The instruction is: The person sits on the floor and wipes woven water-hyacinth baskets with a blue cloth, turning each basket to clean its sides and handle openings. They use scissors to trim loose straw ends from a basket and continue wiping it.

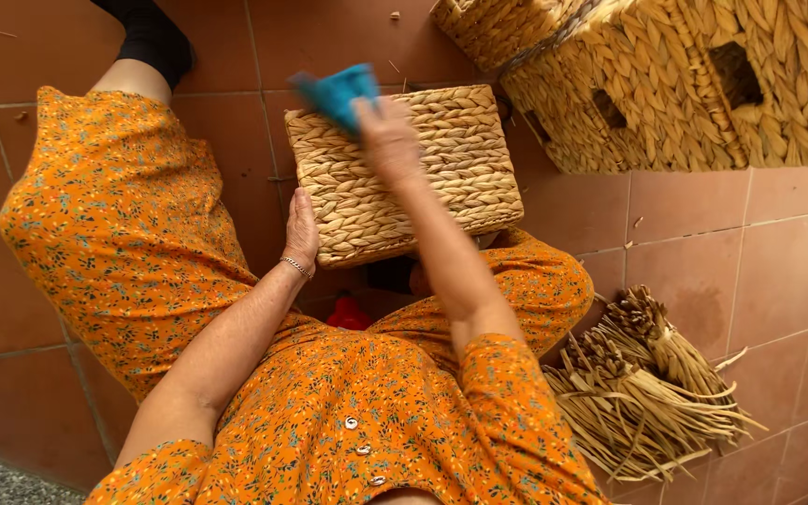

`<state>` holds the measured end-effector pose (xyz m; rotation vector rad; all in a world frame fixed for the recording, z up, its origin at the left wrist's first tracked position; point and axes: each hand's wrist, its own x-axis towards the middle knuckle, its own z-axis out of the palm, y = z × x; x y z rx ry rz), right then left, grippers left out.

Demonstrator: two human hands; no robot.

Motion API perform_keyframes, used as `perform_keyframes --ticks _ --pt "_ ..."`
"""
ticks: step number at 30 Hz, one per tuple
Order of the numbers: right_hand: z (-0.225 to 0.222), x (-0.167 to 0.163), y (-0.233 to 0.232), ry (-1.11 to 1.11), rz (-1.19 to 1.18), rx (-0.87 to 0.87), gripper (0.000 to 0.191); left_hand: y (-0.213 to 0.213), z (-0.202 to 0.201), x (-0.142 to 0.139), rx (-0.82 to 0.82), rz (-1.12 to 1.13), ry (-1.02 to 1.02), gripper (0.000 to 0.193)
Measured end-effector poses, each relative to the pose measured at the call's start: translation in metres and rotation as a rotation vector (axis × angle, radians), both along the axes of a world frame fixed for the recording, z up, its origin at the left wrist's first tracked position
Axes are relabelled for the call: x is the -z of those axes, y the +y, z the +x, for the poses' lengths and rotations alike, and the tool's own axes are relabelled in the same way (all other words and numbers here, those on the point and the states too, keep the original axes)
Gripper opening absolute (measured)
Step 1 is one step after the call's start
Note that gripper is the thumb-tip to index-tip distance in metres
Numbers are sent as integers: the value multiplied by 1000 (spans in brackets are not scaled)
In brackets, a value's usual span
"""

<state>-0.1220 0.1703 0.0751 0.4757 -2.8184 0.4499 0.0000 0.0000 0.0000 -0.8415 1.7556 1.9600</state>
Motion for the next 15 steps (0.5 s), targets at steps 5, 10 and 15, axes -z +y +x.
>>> perform_keyframes --ticks 5,10,15 --pt "-8 -1 137 -235 166 472 39 11 7 5 17 7 -48 84" --pt "5 0 115 -227 82 686 43 21 5 13 8 11 7 83" --pt "61 -1 -36 -232 45 77 33 18 3 14 33 66 184 82"
